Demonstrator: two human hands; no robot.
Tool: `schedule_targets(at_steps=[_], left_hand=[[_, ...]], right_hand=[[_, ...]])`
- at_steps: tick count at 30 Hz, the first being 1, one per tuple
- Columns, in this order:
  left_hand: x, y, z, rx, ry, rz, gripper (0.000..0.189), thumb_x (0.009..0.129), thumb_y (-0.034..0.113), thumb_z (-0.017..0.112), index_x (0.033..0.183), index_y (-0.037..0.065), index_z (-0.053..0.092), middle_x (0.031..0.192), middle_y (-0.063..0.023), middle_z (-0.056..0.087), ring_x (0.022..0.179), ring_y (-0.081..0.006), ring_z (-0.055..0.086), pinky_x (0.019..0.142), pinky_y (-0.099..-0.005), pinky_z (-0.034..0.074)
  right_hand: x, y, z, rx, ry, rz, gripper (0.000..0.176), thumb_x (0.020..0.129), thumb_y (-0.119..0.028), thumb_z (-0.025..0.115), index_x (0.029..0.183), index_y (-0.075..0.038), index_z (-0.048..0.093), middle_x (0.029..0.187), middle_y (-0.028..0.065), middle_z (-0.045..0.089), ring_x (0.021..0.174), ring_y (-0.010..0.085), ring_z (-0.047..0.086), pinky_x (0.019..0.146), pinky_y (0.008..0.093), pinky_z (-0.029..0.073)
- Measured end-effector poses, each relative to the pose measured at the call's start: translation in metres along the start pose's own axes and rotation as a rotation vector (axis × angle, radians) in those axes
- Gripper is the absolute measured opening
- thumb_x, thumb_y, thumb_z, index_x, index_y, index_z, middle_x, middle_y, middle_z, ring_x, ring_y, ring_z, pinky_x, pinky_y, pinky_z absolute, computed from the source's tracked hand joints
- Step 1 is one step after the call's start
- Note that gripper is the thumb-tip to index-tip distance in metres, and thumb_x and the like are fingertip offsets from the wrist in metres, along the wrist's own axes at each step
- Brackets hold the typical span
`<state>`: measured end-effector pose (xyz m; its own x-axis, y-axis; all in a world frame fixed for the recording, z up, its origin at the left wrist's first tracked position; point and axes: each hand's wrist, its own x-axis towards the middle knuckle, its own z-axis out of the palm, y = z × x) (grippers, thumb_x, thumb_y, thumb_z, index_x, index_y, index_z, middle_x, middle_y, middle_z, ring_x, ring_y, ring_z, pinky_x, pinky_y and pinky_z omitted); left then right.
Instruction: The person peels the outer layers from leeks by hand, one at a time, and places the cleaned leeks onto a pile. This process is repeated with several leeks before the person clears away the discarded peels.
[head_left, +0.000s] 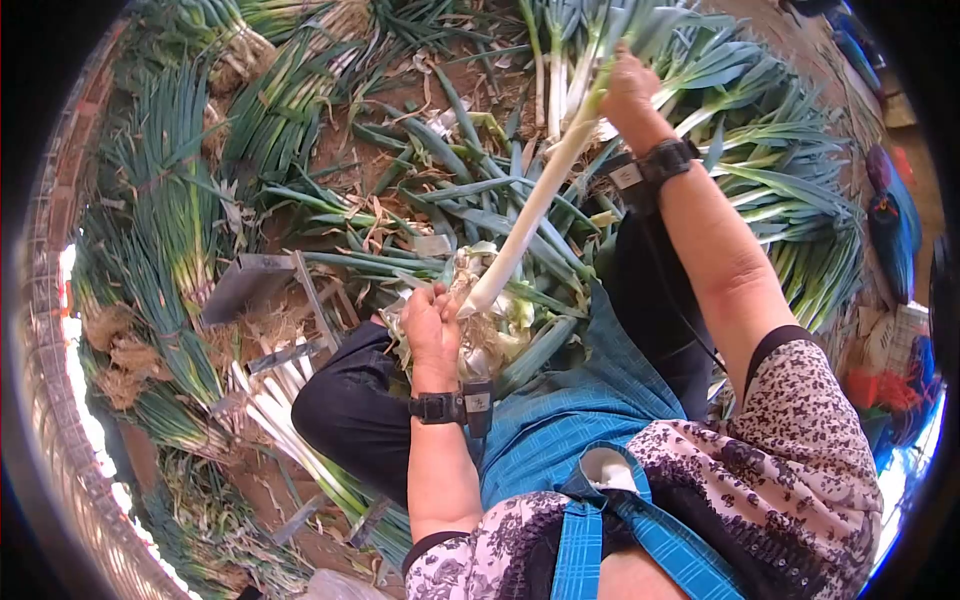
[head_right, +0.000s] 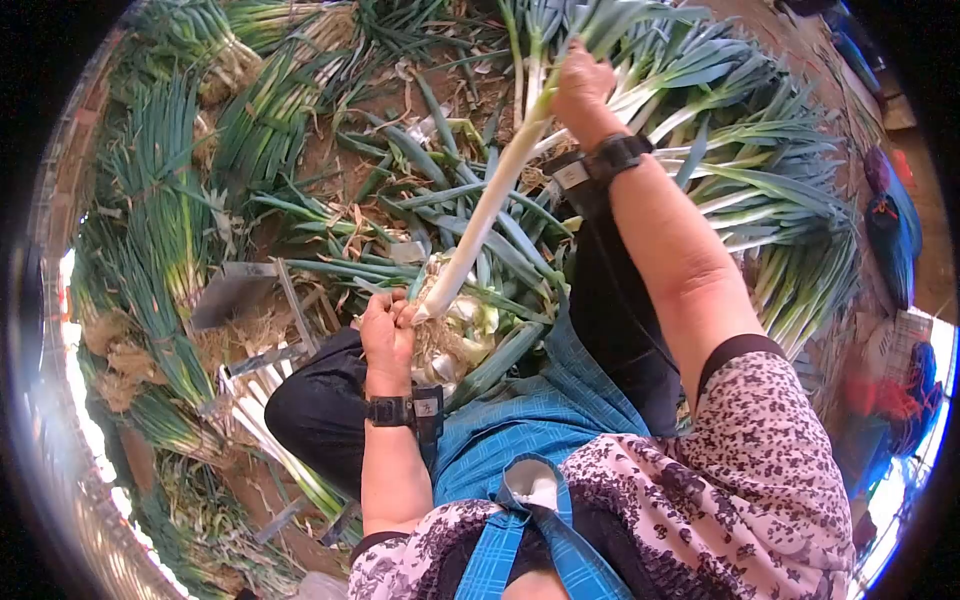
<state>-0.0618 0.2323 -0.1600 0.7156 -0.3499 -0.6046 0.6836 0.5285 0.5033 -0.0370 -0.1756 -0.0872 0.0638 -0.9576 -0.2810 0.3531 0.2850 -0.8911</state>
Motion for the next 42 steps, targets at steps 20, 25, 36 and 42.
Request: schedule_targets(at_steps=[20,25,36,42], left_hand=[[0.102,-0.043,-0.053,1.7,-0.364,-0.28,0.067,0.069,0.071,0.059,0.103,0.015,0.071,0.096,-0.0165,0.068,0.094,-0.0339,0.064,0.083,-0.0379,0.05],[0.107,-0.052,-0.067,1.62,-0.223,-0.102,0.055,0.074,0.063,0.06,0.087,0.011,0.072,0.081,-0.0168,0.067,0.079,-0.0344,0.065,0.072,-0.0421,0.051],[0.133,-0.038,-0.076,1.561,-0.233,-0.144,0.042,0.078,0.051,0.062,0.082,0.011,0.072,0.085,-0.017,0.067,0.079,-0.0316,0.066,0.072,-0.0402,0.05],[0.133,0.106,-0.026,0.854,0.509,0.737,0.027,0.086,0.026,0.065,0.077,0.002,0.061,0.061,-0.0063,0.058,0.051,-0.0151,0.053,0.053,-0.0318,0.045]], right_hand=[[-0.027,0.296,0.105,-1.176,-1.489,-0.189,0.02,0.08,-0.02,0.067,0.09,-0.003,0.067,0.099,0.0118,0.068,0.083,0.0256,0.065,0.07,0.0359,0.052],[-0.14,0.457,0.051,-1.549,-1.823,-0.502,0.029,0.078,-0.023,0.06,0.089,0.003,0.062,0.091,0.0225,0.064,0.091,0.0385,0.061,0.081,0.0445,0.048],[-0.186,0.332,0.057,-1.262,-1.456,-0.421,0.025,0.072,-0.019,0.064,0.09,-0.004,0.056,0.078,0.0233,0.062,0.077,0.043,0.059,0.068,0.0502,0.046],[-0.223,0.207,0.089,-0.945,-1.264,-0.389,0.024,0.077,-0.019,0.064,0.089,-0.002,0.053,0.071,0.0241,0.06,0.07,0.0435,0.059,0.063,0.0486,0.048]])
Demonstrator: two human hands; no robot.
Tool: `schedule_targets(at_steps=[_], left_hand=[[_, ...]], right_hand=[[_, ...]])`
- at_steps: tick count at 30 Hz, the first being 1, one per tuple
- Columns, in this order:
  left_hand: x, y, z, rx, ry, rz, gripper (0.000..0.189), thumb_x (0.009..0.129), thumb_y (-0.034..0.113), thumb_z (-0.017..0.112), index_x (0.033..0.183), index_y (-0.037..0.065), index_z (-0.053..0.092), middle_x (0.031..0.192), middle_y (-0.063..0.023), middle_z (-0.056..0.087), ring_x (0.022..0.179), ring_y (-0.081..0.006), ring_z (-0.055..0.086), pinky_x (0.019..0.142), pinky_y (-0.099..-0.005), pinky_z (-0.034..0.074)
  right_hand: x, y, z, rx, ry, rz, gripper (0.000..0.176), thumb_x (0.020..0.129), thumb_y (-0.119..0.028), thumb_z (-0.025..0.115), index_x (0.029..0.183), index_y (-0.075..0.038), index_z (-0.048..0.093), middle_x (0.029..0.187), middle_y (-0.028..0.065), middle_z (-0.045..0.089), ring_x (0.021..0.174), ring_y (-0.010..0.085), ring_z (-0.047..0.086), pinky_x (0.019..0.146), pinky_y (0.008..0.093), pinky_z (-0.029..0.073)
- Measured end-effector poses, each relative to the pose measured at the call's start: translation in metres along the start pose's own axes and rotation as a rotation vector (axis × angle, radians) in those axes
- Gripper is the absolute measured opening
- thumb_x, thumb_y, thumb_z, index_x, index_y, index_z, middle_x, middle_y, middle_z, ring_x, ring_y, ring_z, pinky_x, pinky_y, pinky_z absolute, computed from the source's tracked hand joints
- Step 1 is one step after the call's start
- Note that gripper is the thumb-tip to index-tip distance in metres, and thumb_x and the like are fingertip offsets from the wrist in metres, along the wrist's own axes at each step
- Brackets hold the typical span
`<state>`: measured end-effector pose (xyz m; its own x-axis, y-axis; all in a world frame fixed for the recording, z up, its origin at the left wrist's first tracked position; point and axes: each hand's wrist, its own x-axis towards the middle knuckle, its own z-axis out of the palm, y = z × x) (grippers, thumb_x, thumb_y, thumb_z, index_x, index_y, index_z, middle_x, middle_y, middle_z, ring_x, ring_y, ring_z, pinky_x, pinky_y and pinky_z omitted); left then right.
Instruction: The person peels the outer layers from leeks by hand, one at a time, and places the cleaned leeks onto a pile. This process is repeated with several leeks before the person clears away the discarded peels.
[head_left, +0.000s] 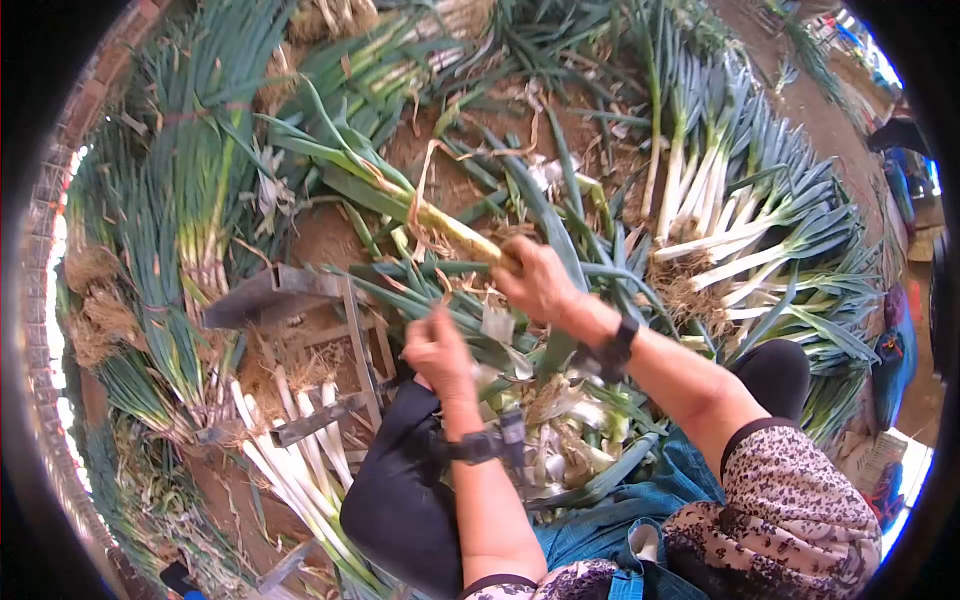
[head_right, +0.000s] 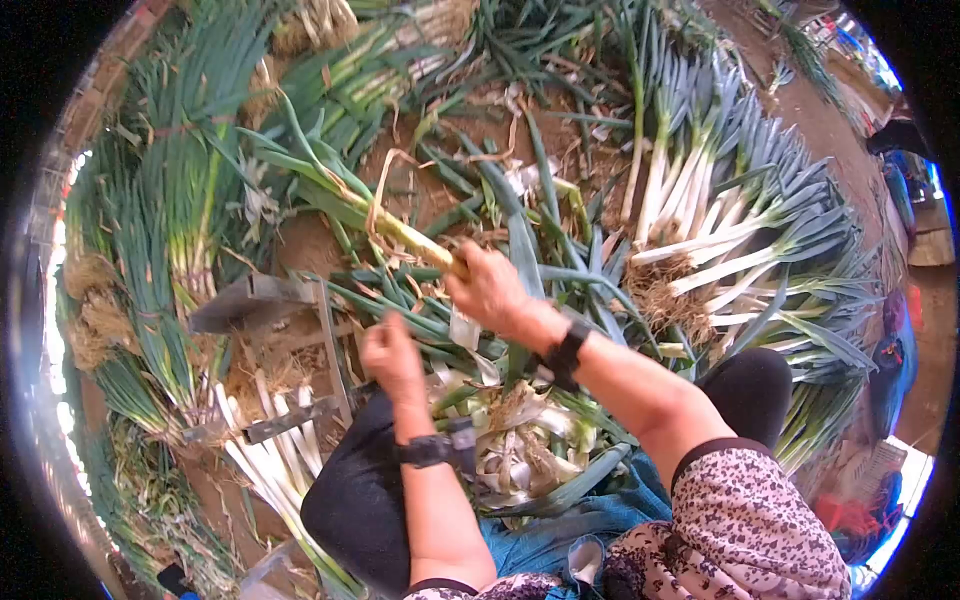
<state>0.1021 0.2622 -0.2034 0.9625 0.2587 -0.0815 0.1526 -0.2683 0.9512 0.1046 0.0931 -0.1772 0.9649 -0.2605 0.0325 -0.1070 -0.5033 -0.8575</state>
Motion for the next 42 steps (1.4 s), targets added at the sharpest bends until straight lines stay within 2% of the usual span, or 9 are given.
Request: schedule_targets(at_steps=[5,15,23,27,29,30,33,37,42], left_hand=[[0.022,0.056,0.003,-0.929,-0.324,-0.611,0.045,0.08,0.036,0.073,0.102,-0.001,0.058,0.086,-0.0066,0.06,0.067,-0.0167,0.059,0.06,-0.0303,0.051],[-0.101,0.067,0.029,-0.663,-0.347,-0.55,0.029,0.093,0.024,0.058,0.104,-0.003,0.061,0.086,-0.0076,0.066,0.067,-0.0166,0.062,0.059,-0.0316,0.051],[-0.084,0.073,0.024,-0.982,-0.52,-0.632,0.017,0.085,0.014,0.063,0.095,0.0,0.061,0.082,-0.0054,0.063,0.07,-0.016,0.061,0.064,-0.0312,0.052],[-0.082,0.083,-0.001,-0.959,-0.613,-0.787,0.022,0.086,0.02,0.056,0.097,0.002,0.062,0.088,-0.0098,0.066,0.076,-0.0224,0.063,0.069,-0.0353,0.054],[-0.07,0.068,0.0,-1.045,-0.661,-0.774,0.02,0.086,0.018,0.057,0.098,0.002,0.062,0.088,-0.0098,0.066,0.077,-0.0222,0.063,0.069,-0.0358,0.053],[-0.073,0.078,-0.004,-1.047,-0.692,-0.744,0.019,0.086,0.016,0.058,0.098,0.002,0.062,0.088,-0.0095,0.066,0.076,-0.022,0.063,0.068,-0.0356,0.053],[-0.085,0.085,-0.001,-1.049,-0.588,-0.73,0.015,0.083,0.011,0.061,0.096,0.003,0.062,0.086,-0.0078,0.065,0.074,-0.0212,0.063,0.068,-0.0352,0.054],[-0.108,0.085,0.016,-0.943,-0.467,-0.597,0.015,0.083,0.014,0.063,0.092,0.001,0.062,0.085,-0.0061,0.064,0.074,-0.0184,0.062,0.067,-0.033,0.053],[-0.125,0.096,0.022,-0.831,-0.408,-0.369,0.021,0.086,0.019,0.06,0.093,0.0,0.062,0.086,-0.0076,0.063,0.074,-0.0176,0.062,0.066,-0.0319,0.052]], right_hand=[[-0.134,-0.047,-0.016,0.163,0.12,0.056,0.02,0.084,-0.014,0.062,0.096,-0.001,0.053,0.073,0.0231,0.059,0.067,0.0394,0.061,0.058,0.0445,0.046],[-0.154,-0.03,-0.07,0.221,0.082,0.34,0.078,0.074,-0.061,0.065,0.107,0.009,0.053,0.092,0.0311,0.062,0.089,0.0398,0.062,0.079,0.0454,0.047],[-0.095,-0.045,-0.041,0.735,0.369,0.205,0.034,0.088,-0.032,0.06,0.08,0.001,0.065,0.066,0.0049,0.061,0.059,0.0145,0.054,0.055,0.0317,0.044],[-0.15,-0.024,-0.037,0.651,-0.001,0.747,0.024,0.086,-0.028,0.059,0.085,-0.004,0.064,0.063,-0.0005,0.055,0.056,0.0136,0.052,0.048,0.0324,0.042],[-0.201,-0.029,-0.053,-0.142,-0.812,0.27,0.034,0.086,-0.034,0.058,0.107,-0.009,0.066,0.097,0.0141,0.068,0.091,0.0241,0.063,0.081,0.0359,0.049],[-0.259,-0.04,-0.016,0.159,-0.22,0.271,0.041,0.084,-0.038,0.062,0.095,0.001,0.064,0.112,0.0178,0.063,0.098,0.0344,0.06,0.089,0.042,0.044],[-0.196,-0.017,-0.071,-0.331,-0.684,0.541,0.047,0.09,-0.045,0.053,0.119,-0.008,0.058,0.105,0.0199,0.061,0.101,0.0291,0.058,0.083,0.0348,0.046],[-0.119,-0.04,-0.114,-0.424,0.208,-0.616,0.031,0.085,-0.019,0.066,0.107,0.002,0.062,0.08,0.0109,0.066,0.063,0.0183,0.059,0.057,0.0321,0.049],[-0.09,-0.047,-0.076,0.516,0.137,0.2,0.023,0.085,-0.013,0.065,0.102,0.002,0.066,0.076,0.0019,0.064,0.065,0.0036,0.053,0.056,0.0204,0.045]])
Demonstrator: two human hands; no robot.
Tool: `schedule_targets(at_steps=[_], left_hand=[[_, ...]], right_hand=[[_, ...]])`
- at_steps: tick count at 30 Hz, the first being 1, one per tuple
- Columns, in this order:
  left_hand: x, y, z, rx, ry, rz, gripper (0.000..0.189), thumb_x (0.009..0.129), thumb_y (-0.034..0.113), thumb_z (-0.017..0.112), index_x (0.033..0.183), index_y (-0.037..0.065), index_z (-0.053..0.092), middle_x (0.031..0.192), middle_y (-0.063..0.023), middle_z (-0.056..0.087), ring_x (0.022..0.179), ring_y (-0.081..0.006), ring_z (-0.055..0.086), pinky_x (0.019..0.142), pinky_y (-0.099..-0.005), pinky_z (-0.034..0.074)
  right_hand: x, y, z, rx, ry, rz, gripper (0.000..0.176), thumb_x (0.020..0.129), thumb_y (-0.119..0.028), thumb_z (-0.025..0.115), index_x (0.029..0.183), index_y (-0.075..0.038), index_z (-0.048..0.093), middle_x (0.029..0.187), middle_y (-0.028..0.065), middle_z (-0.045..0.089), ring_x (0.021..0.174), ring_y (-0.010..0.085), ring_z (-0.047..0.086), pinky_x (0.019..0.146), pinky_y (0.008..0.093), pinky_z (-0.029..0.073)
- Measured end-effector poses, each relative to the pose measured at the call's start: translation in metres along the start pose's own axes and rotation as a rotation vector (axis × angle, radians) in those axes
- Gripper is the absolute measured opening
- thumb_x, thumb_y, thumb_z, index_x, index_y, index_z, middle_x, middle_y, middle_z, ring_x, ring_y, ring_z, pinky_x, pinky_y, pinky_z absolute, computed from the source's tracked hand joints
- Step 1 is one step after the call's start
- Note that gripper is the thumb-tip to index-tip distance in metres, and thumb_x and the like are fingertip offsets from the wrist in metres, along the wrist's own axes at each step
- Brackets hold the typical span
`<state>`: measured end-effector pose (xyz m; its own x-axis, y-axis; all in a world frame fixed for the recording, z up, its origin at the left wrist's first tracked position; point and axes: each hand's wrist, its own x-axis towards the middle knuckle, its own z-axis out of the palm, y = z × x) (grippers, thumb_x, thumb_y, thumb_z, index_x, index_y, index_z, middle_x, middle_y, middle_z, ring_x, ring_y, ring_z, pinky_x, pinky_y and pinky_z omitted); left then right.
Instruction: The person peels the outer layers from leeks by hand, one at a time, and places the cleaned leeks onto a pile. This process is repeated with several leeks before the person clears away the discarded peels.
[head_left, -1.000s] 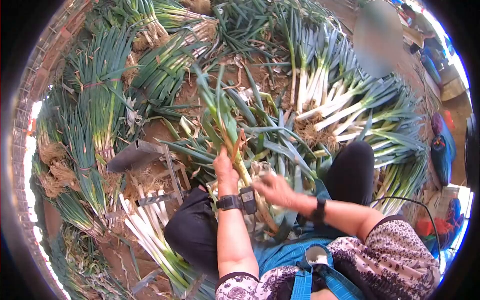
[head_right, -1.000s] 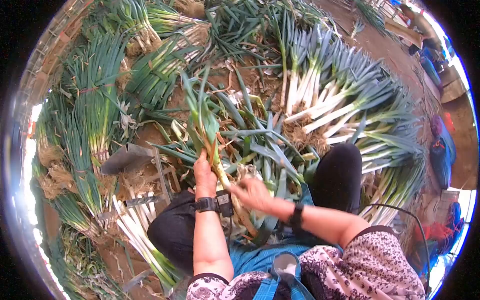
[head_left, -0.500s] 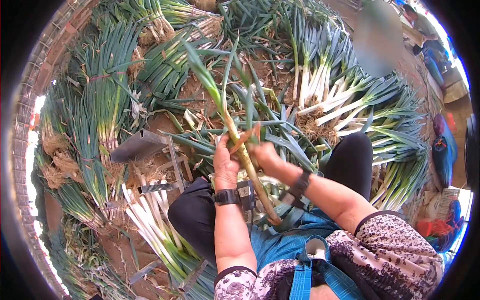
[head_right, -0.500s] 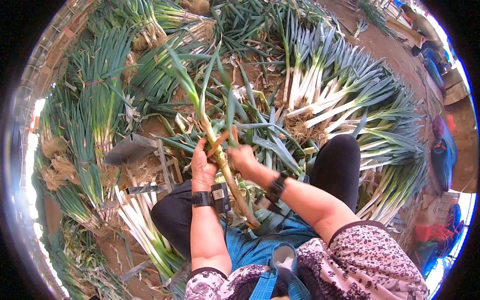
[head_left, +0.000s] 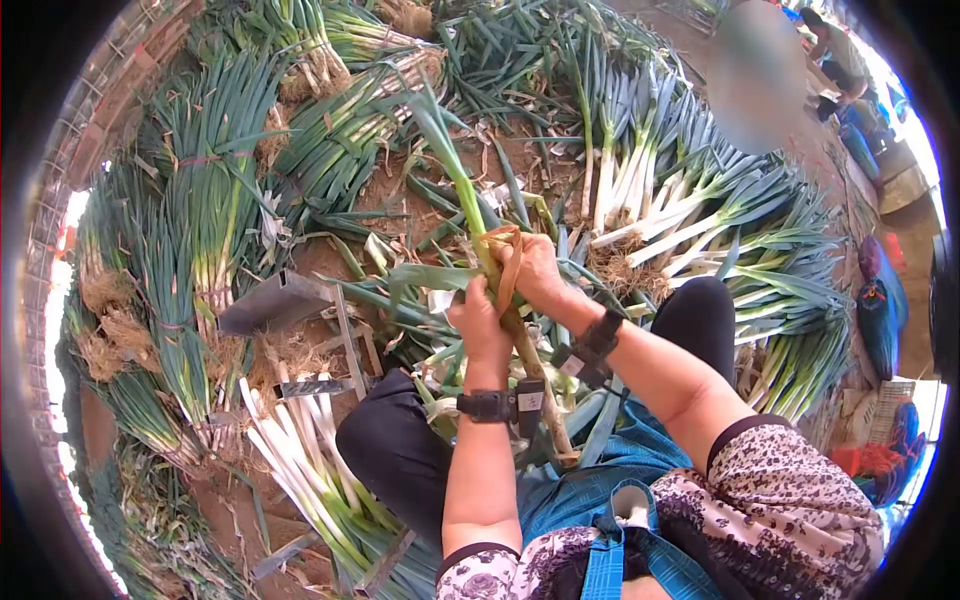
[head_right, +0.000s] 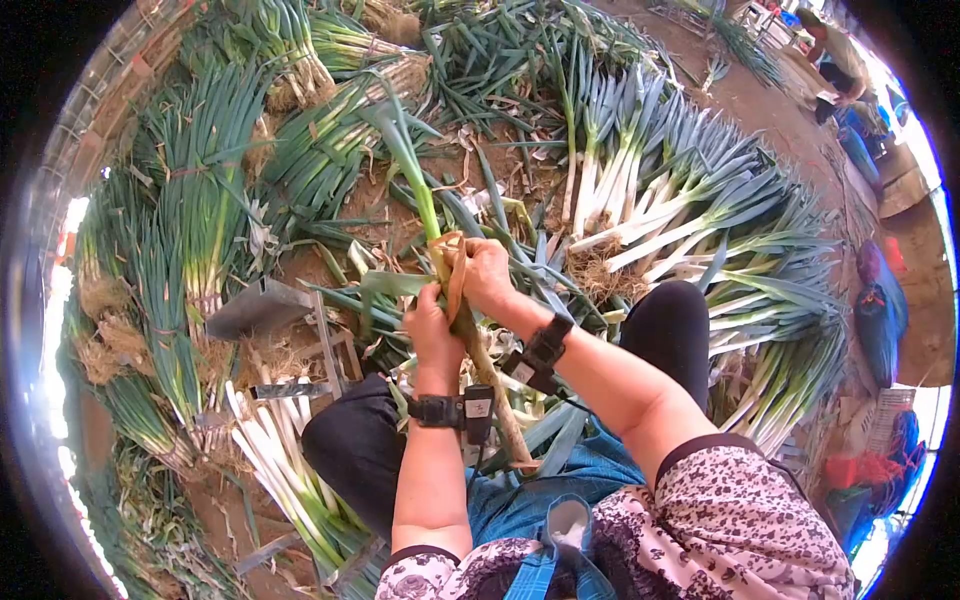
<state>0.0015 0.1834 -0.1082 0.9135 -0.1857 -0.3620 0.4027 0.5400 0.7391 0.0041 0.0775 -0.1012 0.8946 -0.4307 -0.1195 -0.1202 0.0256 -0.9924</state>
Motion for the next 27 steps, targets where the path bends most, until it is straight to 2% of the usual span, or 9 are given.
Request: schedule_targets(at_steps=[9,13,15,19,21,24,25,26,27], left_hand=[[0.014,0.032,-0.007,-0.187,-0.237,-0.373,0.023,0.09,0.023,0.053,0.101,0.004,0.061,0.091,-0.006,0.063,0.083,-0.0164,0.062,0.072,-0.0319,0.051],[0.016,0.014,-0.02,0.052,-0.108,-0.163,0.028,0.092,0.022,0.05,0.106,0.0,0.06,0.093,-0.0074,0.063,0.08,-0.0178,0.063,0.067,-0.0313,0.052],[0.017,0.011,-0.029,-0.042,-0.071,-0.15,0.033,0.093,0.019,0.047,0.109,-0.007,0.059,0.1,-0.0102,0.064,0.086,-0.0199,0.065,0.073,-0.0323,0.054],[0.006,0.032,-0.029,0.1,-0.019,-0.124,0.037,0.093,0.02,0.044,0.112,-0.009,0.057,0.108,-0.0122,0.063,0.091,-0.0206,0.066,0.077,-0.0328,0.055],[0.011,0.034,-0.025,0.144,0.019,-0.105,0.034,0.091,0.017,0.047,0.11,-0.009,0.057,0.098,-0.0112,0.066,0.089,-0.0209,0.065,0.076,-0.0337,0.054],[-0.008,0.019,-0.032,1.198,-0.292,0.592,0.031,0.088,0.021,0.056,0.106,-0.004,0.059,0.086,-0.0098,0.063,0.075,-0.0212,0.06,0.065,-0.0378,0.05],[-0.007,0.017,-0.02,1.296,-0.366,0.738,0.031,0.087,0.023,0.059,0.105,-0.002,0.06,0.082,-0.0088,0.062,0.07,-0.0209,0.057,0.061,-0.0394,0.048],[0.005,-0.005,-0.022,1.25,-0.297,0.697,0.044,0.068,-0.012,0.056,0.111,-0.004,0.054,0.083,-0.0198,0.061,0.077,-0.0309,0.06,0.066,-0.0392,0.047],[0.011,-0.02,-0.021,1.296,-0.41,0.886,0.04,0.074,-0.004,0.059,0.114,-0.004,0.052,0.084,-0.0182,0.062,0.076,-0.0293,0.059,0.065,-0.0405,0.046]], right_hand=[[0.01,0.002,0.02,-0.168,0.281,-0.166,0.029,0.075,-0.028,0.064,0.072,0.0,0.065,0.06,0.0162,0.058,0.06,0.0117,0.055,0.056,0.0363,0.047],[-0.008,0.048,0.036,-0.127,0.227,0.207,0.026,0.076,-0.025,0.063,0.073,0.001,0.065,0.061,0.0134,0.06,0.053,0.0192,0.055,0.055,0.0383,0.047],[-0.054,0.015,0.011,0.045,-0.042,0.399,0.026,0.077,-0.023,0.063,0.075,0.003,0.065,0.067,0.0159,0.063,0.063,0.0263,0.062,0.059,0.0402,0.049],[-0.133,0.095,-0.025,-0.636,-1.048,0.321,0.01,0.072,-0.006,0.056,0.072,-0.002,0.065,0.065,0.0075,0.058,0.06,0.0191,0.058,0.052,0.0339,0.046],[-0.173,0.055,-0.075,-0.693,-1.241,0.701,0.013,0.074,-0.013,0.058,0.067,-0.006,0.067,0.061,0.005,0.06,0.047,0.0184,0.055,0.042,0.038,0.046],[-0.081,0.065,-0.109,-1.402,-0.803,-0.362,0.015,0.069,-0.013,0.06,0.083,-0.011,0.066,0.08,0.0046,0.062,0.061,0.0209,0.059,0.055,0.0416,0.048],[-0.051,0.022,-0.118,-1.476,-0.367,-1.023,0.023,0.078,-0.017,0.058,0.097,-0.011,0.069,0.061,0.0084,0.054,0.054,0.0232,0.054,0.047,0.0342,0.045],[-0.023,0.005,-0.119,-0.805,-0.13,-0.863,0.026,0.083,-0.029,0.059,0.093,-0.007,0.07,0.065,0.0091,0.059,0.057,0.0232,0.056,0.048,0.0351,0.044],[-0.002,-0.014,-0.124,-0.672,-0.248,-0.627,0.037,0.081,-0.036,0.066,0.095,-0.001,0.069,0.066,0.0088,0.061,0.06,0.0194,0.059,0.05,0.0345,0.045]])
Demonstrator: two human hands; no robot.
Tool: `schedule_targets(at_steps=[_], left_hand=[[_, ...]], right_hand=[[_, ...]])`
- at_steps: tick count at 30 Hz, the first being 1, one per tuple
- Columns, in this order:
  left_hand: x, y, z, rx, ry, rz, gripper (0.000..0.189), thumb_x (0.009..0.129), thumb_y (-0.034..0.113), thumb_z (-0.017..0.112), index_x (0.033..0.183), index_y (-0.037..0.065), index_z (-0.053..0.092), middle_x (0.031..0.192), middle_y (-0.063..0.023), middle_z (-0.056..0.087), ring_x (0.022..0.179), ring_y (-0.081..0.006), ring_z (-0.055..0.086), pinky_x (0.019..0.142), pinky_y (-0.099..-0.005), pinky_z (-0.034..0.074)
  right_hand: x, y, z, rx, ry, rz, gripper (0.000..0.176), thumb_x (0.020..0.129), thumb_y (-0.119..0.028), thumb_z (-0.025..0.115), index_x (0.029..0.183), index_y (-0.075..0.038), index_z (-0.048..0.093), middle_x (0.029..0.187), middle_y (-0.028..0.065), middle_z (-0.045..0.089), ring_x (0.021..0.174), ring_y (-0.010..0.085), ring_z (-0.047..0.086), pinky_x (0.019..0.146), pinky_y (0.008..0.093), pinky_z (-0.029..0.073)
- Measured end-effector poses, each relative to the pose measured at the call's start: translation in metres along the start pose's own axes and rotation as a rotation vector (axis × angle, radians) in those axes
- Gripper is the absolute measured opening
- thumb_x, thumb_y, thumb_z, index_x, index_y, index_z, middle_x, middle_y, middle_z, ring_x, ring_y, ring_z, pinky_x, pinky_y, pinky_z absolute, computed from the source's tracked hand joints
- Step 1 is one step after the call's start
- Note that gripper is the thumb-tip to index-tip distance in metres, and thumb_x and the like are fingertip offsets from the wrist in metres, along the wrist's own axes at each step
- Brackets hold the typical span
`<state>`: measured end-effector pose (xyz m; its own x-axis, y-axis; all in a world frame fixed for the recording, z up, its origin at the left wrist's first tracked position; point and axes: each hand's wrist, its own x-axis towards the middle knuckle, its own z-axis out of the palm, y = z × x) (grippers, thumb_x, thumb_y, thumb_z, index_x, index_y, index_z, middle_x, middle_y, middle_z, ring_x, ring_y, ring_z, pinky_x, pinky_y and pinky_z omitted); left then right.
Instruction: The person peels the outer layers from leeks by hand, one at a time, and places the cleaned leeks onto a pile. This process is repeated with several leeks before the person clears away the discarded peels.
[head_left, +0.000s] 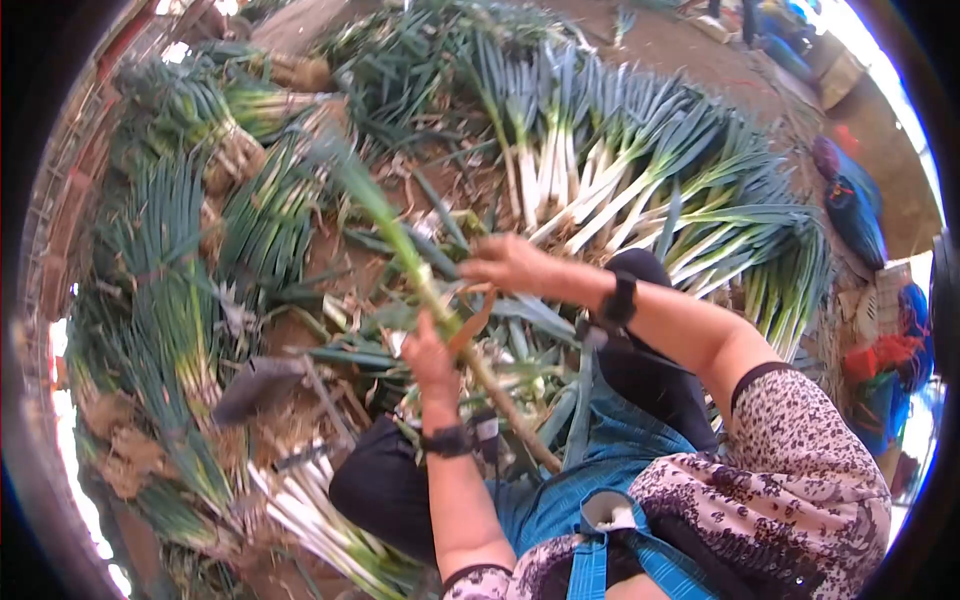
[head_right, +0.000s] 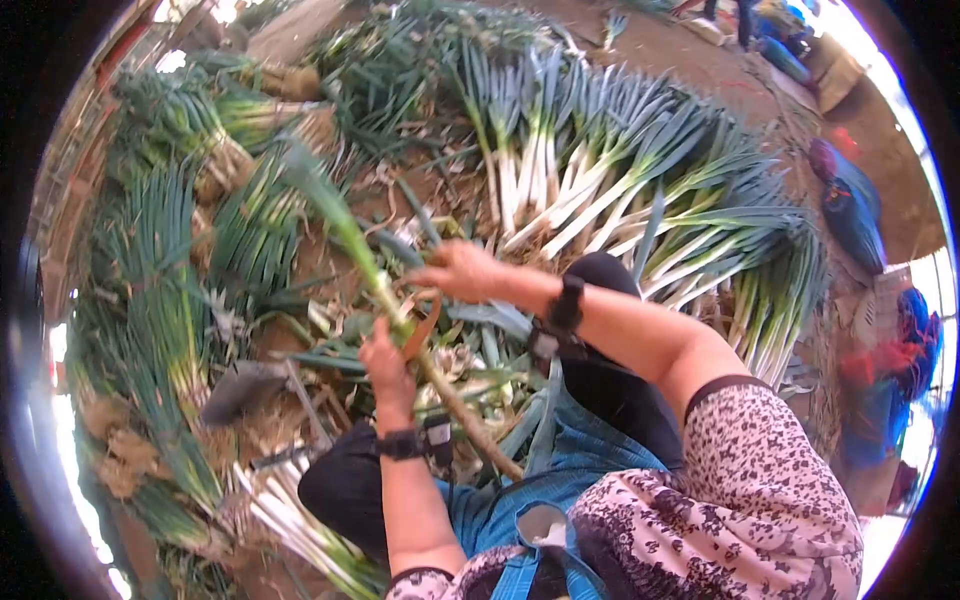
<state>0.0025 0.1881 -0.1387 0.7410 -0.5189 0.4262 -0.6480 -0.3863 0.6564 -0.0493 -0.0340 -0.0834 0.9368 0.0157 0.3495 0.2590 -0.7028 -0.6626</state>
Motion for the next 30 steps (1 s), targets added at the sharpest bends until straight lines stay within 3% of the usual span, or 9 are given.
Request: schedule_targets(at_steps=[1,2,7,11,14,18,21,24,30], left_hand=[[0.023,0.037,0.005,-0.672,0.089,-0.674,0.025,0.084,0.009,0.059,0.103,-0.007,0.058,0.075,-0.0151,0.062,0.067,-0.0285,0.058,0.06,-0.0406,0.044],[0.029,0.051,0.008,-0.655,0.088,-0.692,0.025,0.084,0.009,0.059,0.103,-0.007,0.058,0.075,-0.0151,0.062,0.067,-0.0285,0.058,0.06,-0.0406,0.044],[0.02,0.073,0.029,-0.258,0.053,-0.421,0.039,0.092,0.023,0.053,0.068,-0.007,0.059,0.055,-0.0105,0.056,0.052,-0.0288,0.055,0.054,-0.0416,0.042],[-0.134,0.002,0.074,-0.205,-0.395,-0.216,0.039,0.085,0.032,0.061,0.085,-0.007,0.062,0.075,-0.022,0.064,0.07,-0.0398,0.063,0.066,-0.0422,0.049],[-0.104,0.028,0.028,0.263,-0.884,-0.653,0.045,0.085,0.038,0.058,0.095,-0.006,0.061,0.08,-0.0291,0.062,0.081,-0.0437,0.061,0.075,-0.0468,0.048],[0.013,0.062,-0.002,0.054,-0.171,-0.344,0.049,0.084,0.033,0.067,0.111,-0.006,0.059,0.094,-0.0247,0.066,0.086,-0.0286,0.066,0.076,-0.0364,0.05],[0.052,0.086,0.013,-0.56,-0.131,-0.438,0.037,0.086,0.027,0.066,0.1,-0.008,0.063,0.083,-0.0082,0.067,0.07,-0.0153,0.059,0.066,-0.0302,0.047],[0.068,0.094,0.015,-0.315,-0.276,-0.493,0.031,0.086,0.02,0.066,0.086,-0.011,0.062,0.075,-0.008,0.066,0.07,-0.0094,0.049,0.065,-0.0295,0.045],[0.085,0.111,0.003,-0.271,-0.477,-0.446,0.021,0.082,0.011,0.061,0.083,-0.01,0.059,0.068,-0.0108,0.061,0.063,-0.0133,0.05,0.061,-0.0323,0.044]], right_hand=[[0.02,-0.013,-0.017,0.194,-0.033,0.272,0.039,0.08,-0.036,0.069,0.095,0.0,0.068,0.071,0.0068,0.062,0.063,0.017,0.058,0.054,0.0315,0.046],[0.033,-0.022,-0.025,0.38,-0.063,0.551,0.041,0.079,-0.035,0.072,0.096,0.001,0.067,0.075,0.0047,0.062,0.065,0.0146,0.057,0.058,0.0286,0.046],[0.033,0.019,-0.002,0.766,0.273,0.729,0.027,0.079,-0.02,0.07,0.086,0.006,0.069,0.071,0.0083,0.066,0.061,0.0141,0.061,0.055,0.0285,0.05],[0.045,0.023,-0.049,1.029,0.314,0.723,0.022,0.086,-0.02,0.066,0.088,0.002,0.066,0.076,0.0098,0.068,0.063,0.017,0.066,0.056,0.0295,0.055],[0.043,0.027,-0.052,1.138,0.255,0.693,0.024,0.085,-0.022,0.067,0.089,0.001,0.066,0.078,0.0091,0.068,0.064,0.0164,0.066,0.057,0.0277,0.055],[0.039,0.008,-0.054,0.982,0.152,0.671,0.029,0.083,-0.024,0.07,0.094,0.002,0.066,0.08,0.0092,0.069,0.064,0.0158,0.066,0.059,0.0271,0.055],[0.036,0.007,-0.046,0.963,0.168,0.613,0.027,0.08,-0.021,0.072,0.091,0.002,0.068,0.076,0.007,0.068,0.062,0.0125,0.064,0.057,0.0265,0.053],[0.028,0.02,-0.046,0.64,0.24,0.189,0.02,0.076,-0.018,0.073,0.082,0.0,0.07,0.068,0.0021,0.064,0.059,0.0063,0.058,0.053,0.0255,0.049],[0.029,-0.004,-0.04,0.722,0.394,0.378,0.029,0.068,-0.023,0.076,0.073,0.004,0.066,0.054,0.0102,0.055,0.053,0.0108,0.051,0.052,0.0332,0.044]])
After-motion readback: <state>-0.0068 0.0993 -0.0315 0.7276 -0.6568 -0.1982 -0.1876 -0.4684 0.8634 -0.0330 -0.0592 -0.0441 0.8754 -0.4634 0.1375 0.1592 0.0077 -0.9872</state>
